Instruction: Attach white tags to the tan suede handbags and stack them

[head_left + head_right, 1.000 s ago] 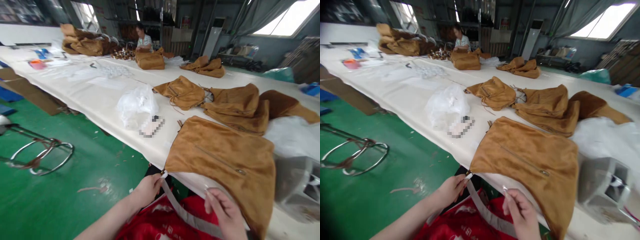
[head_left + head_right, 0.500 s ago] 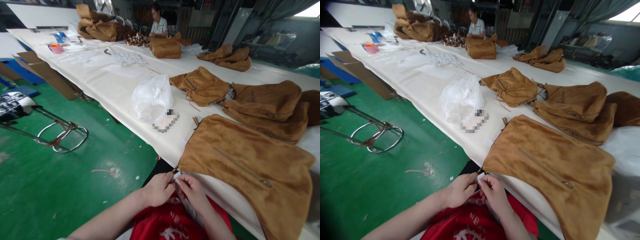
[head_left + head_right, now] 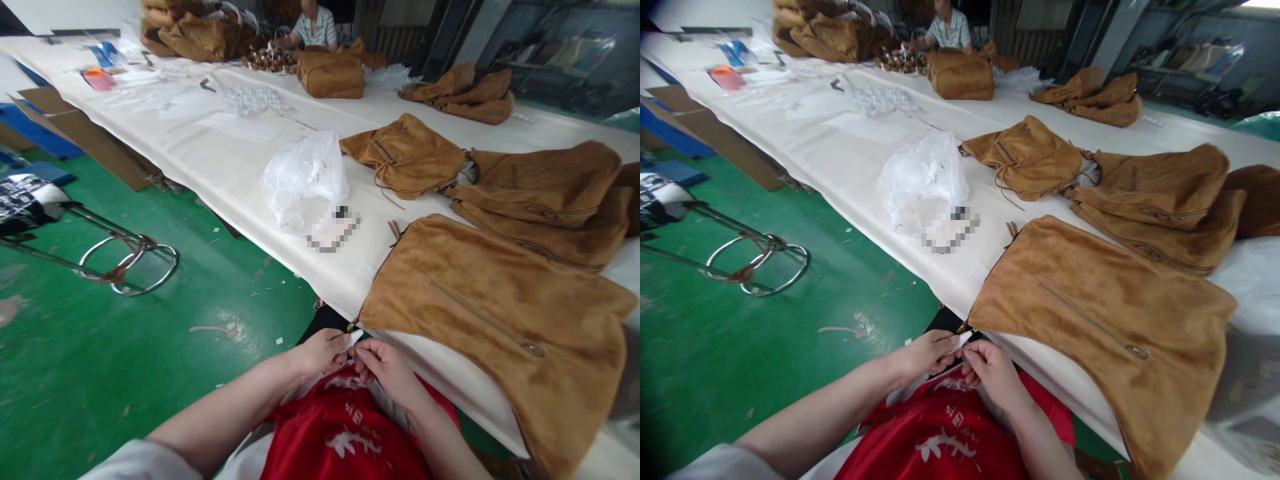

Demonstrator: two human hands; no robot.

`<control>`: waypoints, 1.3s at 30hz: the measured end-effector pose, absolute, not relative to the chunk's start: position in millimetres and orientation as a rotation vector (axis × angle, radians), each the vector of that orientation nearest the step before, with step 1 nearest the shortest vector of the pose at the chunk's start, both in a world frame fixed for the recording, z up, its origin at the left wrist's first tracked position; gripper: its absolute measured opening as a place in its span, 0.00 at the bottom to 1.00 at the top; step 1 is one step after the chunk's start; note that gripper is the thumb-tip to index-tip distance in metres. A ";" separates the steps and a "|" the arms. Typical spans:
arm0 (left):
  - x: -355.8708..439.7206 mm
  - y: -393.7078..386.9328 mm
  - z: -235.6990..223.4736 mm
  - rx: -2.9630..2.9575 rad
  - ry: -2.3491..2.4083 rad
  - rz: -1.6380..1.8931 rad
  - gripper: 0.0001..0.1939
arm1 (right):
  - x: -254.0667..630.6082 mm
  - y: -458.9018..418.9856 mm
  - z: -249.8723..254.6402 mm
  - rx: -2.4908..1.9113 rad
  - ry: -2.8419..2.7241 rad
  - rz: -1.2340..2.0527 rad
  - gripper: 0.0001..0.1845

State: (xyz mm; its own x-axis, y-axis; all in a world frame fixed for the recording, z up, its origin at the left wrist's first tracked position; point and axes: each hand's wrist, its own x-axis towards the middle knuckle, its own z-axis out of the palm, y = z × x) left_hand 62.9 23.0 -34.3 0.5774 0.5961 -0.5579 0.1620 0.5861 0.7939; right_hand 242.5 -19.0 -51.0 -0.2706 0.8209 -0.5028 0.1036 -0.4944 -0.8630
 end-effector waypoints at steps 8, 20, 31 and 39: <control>56.1 22.1 -35.4 0.341 0.680 0.163 0.13 | 235.5 -16.2 -54.4 -1.483 -1.274 1.655 0.14; 56.9 15.2 -38.5 0.328 0.670 0.243 0.16 | 227.3 -5.5 -67.7 -1.532 -1.325 1.592 0.16; 63.2 3.6 -27.7 2.125 1.232 0.256 0.16 | 241.8 -16.8 -34.7 -1.628 -1.224 1.607 0.17; 60.7 -4.0 -22.7 2.593 1.171 -0.113 0.08 | 227.1 -21.2 -25.2 -1.623 -1.051 1.712 0.31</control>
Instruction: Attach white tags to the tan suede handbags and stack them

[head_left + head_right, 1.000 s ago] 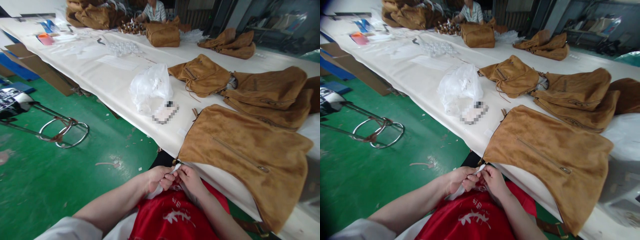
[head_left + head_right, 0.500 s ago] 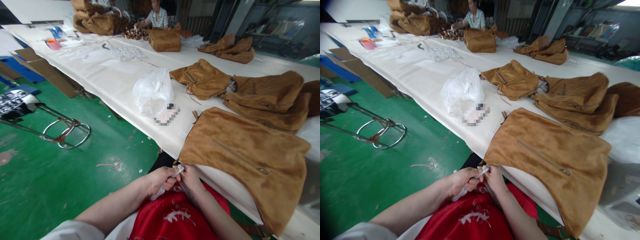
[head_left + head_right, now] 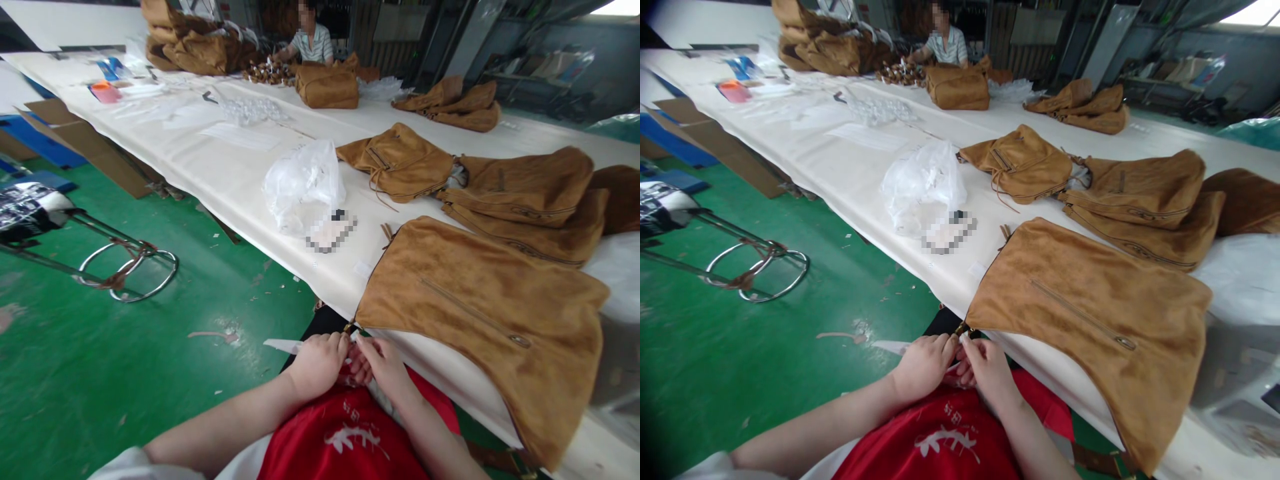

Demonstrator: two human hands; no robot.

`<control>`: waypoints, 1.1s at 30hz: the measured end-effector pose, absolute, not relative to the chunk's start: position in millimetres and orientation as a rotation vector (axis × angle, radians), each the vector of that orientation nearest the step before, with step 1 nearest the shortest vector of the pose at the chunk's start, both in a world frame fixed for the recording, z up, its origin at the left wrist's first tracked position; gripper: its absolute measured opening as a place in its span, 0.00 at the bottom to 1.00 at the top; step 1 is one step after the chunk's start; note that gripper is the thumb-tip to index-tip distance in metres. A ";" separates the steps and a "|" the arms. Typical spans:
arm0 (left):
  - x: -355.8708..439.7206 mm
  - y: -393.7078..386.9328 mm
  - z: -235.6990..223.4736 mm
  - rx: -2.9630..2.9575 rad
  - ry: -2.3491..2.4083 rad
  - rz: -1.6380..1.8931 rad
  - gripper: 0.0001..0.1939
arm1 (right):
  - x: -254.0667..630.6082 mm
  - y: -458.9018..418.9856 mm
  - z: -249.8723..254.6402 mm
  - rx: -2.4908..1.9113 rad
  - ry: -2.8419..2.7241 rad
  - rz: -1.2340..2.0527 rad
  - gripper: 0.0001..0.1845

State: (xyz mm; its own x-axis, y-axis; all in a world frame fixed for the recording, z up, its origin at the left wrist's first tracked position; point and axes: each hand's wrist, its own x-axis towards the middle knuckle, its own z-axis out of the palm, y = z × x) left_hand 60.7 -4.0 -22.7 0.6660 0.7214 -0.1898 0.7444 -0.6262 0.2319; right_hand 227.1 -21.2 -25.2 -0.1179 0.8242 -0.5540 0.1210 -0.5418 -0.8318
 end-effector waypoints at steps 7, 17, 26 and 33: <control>61.4 -7.7 -29.2 2.423 1.163 0.029 0.09 | 218.6 -23.9 -31.4 -1.551 -0.973 1.685 0.25; 68.0 -10.4 -35.5 1.499 1.200 0.517 0.14 | 216.4 -38.4 -47.9 -1.524 -0.897 1.591 0.25; 63.7 10.7 -22.5 0.507 0.780 0.281 0.12 | 221.6 -35.2 -53.6 -1.507 -1.017 1.505 0.25; 60.2 8.1 -18.2 0.661 0.690 0.094 0.12 | 223.5 -27.5 -59.3 -1.516 -1.119 1.398 0.27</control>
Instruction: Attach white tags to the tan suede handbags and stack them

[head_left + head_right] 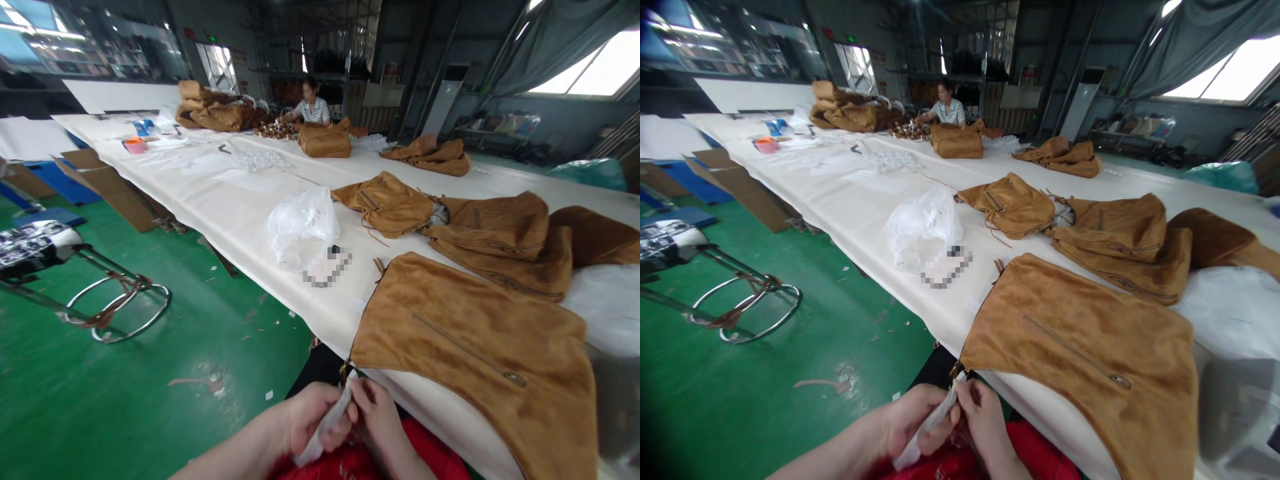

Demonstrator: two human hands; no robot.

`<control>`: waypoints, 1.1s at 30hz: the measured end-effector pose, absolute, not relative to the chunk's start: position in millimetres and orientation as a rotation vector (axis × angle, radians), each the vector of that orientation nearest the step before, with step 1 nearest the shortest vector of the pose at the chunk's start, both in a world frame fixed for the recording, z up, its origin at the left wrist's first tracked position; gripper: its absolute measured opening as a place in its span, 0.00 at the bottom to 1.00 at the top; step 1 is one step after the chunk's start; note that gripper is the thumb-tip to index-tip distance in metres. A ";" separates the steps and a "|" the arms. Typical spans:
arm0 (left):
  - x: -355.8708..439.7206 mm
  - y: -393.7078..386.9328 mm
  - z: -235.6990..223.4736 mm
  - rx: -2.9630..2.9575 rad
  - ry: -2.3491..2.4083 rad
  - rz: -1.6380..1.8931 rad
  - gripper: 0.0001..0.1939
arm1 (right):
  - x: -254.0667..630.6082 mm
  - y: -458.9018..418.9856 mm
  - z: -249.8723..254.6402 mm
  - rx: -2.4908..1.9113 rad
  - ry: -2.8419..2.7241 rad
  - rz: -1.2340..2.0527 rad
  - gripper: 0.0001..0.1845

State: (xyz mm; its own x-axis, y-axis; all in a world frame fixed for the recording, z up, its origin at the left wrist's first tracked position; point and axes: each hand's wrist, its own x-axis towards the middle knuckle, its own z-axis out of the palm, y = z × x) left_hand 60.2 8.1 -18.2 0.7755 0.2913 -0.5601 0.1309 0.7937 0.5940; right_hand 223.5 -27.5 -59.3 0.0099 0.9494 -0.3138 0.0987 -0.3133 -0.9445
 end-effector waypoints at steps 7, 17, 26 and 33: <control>52.2 76.2 17.9 1.990 1.236 0.592 0.12 | 249.3 -46.7 -51.6 -1.629 -1.155 1.390 0.29; 108.9 144.9 2.6 2.498 1.150 0.709 0.13 | 272.2 -74.7 -25.5 -1.725 -1.289 1.152 0.24; 71.4 83.0 5.7 1.654 1.397 0.971 0.21 | 313.1 -59.6 1.7 -2.042 -1.659 -0.144 0.34; 40.5 60.8 11.1 1.241 1.403 1.050 0.32 | 332.4 -7.0 15.0 -2.048 -1.843 -0.174 0.29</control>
